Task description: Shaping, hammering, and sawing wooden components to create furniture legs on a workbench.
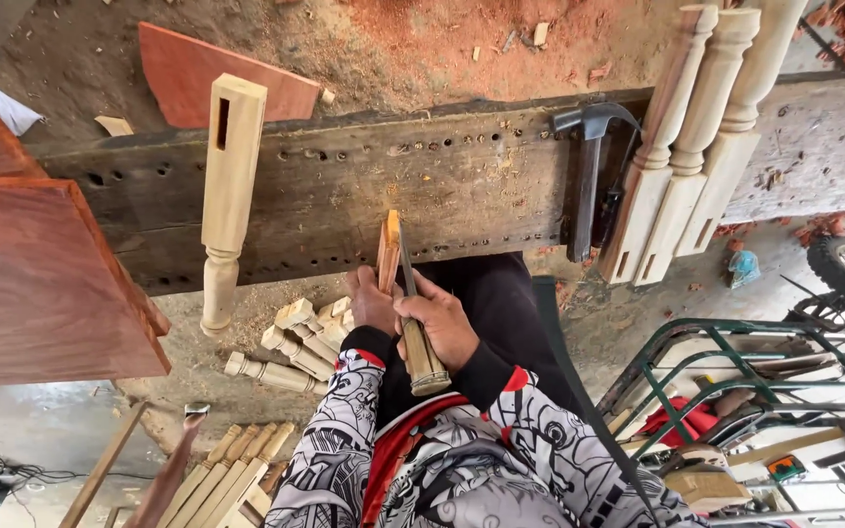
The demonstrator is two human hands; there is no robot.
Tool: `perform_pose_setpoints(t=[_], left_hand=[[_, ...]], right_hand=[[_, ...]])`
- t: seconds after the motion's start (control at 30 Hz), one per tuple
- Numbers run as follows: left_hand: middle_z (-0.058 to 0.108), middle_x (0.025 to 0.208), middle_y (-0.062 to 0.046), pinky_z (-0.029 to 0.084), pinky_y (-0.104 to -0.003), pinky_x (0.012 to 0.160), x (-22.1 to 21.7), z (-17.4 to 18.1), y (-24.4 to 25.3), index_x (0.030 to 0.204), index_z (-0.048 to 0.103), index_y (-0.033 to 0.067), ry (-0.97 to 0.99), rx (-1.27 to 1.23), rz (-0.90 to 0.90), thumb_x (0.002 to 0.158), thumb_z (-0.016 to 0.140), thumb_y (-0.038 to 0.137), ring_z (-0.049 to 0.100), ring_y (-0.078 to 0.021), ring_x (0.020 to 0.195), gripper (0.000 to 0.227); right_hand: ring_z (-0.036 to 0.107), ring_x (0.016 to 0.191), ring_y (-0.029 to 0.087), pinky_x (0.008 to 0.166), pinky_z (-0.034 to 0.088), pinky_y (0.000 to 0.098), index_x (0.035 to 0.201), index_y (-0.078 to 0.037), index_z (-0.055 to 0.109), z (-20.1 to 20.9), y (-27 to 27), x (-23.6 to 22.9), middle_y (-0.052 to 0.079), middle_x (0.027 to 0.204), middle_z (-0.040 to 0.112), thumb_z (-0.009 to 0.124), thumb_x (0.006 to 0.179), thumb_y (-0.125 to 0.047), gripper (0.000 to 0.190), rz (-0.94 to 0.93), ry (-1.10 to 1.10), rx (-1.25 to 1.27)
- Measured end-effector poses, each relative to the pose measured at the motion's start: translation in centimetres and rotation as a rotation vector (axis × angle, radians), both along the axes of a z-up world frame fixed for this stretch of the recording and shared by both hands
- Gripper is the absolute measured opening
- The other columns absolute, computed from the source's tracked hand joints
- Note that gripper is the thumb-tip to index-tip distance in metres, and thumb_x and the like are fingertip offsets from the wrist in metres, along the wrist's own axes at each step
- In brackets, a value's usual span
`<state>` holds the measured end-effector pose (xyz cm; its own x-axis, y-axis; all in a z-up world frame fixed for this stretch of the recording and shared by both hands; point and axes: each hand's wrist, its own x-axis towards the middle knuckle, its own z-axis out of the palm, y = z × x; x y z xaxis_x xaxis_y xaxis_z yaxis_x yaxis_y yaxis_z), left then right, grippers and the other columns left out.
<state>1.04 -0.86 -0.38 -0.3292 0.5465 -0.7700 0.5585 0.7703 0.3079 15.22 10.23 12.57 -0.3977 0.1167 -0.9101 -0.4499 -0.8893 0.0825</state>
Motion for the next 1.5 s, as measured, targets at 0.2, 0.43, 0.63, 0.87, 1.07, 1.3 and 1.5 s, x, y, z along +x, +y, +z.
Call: perform_pose_setpoints(t=[0.2,0.43,0.63,0.87,1.07,1.3,1.5], left_hand=[[0.049,0.116,-0.017,0.051,-0.057,0.079,-0.2,-2.0,-1.5,0.104,0.047,0.0107,0.016,0.02,-0.008,0.082,0.073,0.022,0.061,-0.0459,0.098,0.036],[0.049,0.116,-0.018,0.051,-0.056,0.08,-1.2,-4.7,-3.8,0.103,0.048,0.01,-0.021,0.062,0.012,0.081,0.074,0.023,0.06,-0.0473,0.1,0.037],[0.051,0.115,-0.019,0.047,-0.059,0.079,-0.5,-3.7,-1.8,0.104,0.047,0.0096,0.015,0.062,0.032,0.09,0.075,0.034,0.058,-0.0507,0.099,0.04],[0.051,0.115,-0.019,0.048,-0.058,0.078,0.4,-0.4,-0.8,0.106,0.046,0.0103,0.025,0.018,0.001,0.081,0.075,0.032,0.059,-0.0492,0.099,0.044],[0.048,0.111,-0.021,0.048,-0.058,0.079,-0.2,-1.0,-0.8,0.105,0.046,0.0094,0.014,0.095,-0.045,0.078,0.08,0.026,0.057,-0.0502,0.101,0.046],[0.052,0.113,-0.021,0.049,-0.06,0.079,-0.2,-0.9,0.1,0.106,0.047,0.0096,0.017,0.045,-0.064,0.083,0.076,0.022,0.061,-0.0506,0.097,0.039],[0.051,0.117,-0.022,0.049,-0.061,0.077,0.1,0.2,-0.5,0.11,0.046,0.0093,0.012,-0.014,-0.066,0.081,0.076,0.021,0.061,-0.0517,0.095,0.043]], right_hand=[[0.059,0.047,0.019,0.043,0.053,0.0333,0.146,-0.01,0.053,-0.6,-0.1,-0.5,0.008,0.072,0.059,0.06,0.09,-0.007,0.056,-0.019,-0.008,0.014],[0.063,0.06,0.015,0.047,0.055,0.0364,0.142,-0.006,0.053,-2.6,-1.5,-0.8,0.005,0.08,0.062,0.062,0.09,-0.004,0.053,-0.105,-0.012,0.014],[0.06,0.048,0.025,0.042,0.052,0.0398,0.126,-0.005,0.056,-9.6,-0.6,-1.5,0.013,0.068,0.062,0.063,0.09,-0.007,0.036,-0.056,-0.019,0.0],[0.061,0.053,0.02,0.046,0.053,0.0388,0.134,-0.012,0.061,-6.6,-2.3,0.4,0.009,0.073,0.063,0.063,0.093,-0.009,0.041,-0.024,0.045,0.011],[0.064,0.05,0.025,0.044,0.054,0.0417,0.128,-0.017,0.061,-6.3,-0.9,0.3,0.012,0.073,0.064,0.061,0.091,-0.01,0.037,-0.017,-0.011,-0.114],[0.064,0.05,0.027,0.041,0.053,0.043,0.117,-0.003,0.056,-6.7,0.0,0.2,0.013,0.075,0.064,0.06,0.098,-0.014,0.022,-0.008,0.035,-0.044],[0.064,0.049,0.025,0.039,0.051,0.0414,0.118,-0.009,0.058,-6.7,-1.3,0.4,0.011,0.073,0.063,0.06,0.097,-0.017,0.023,0.06,0.005,-0.055]])
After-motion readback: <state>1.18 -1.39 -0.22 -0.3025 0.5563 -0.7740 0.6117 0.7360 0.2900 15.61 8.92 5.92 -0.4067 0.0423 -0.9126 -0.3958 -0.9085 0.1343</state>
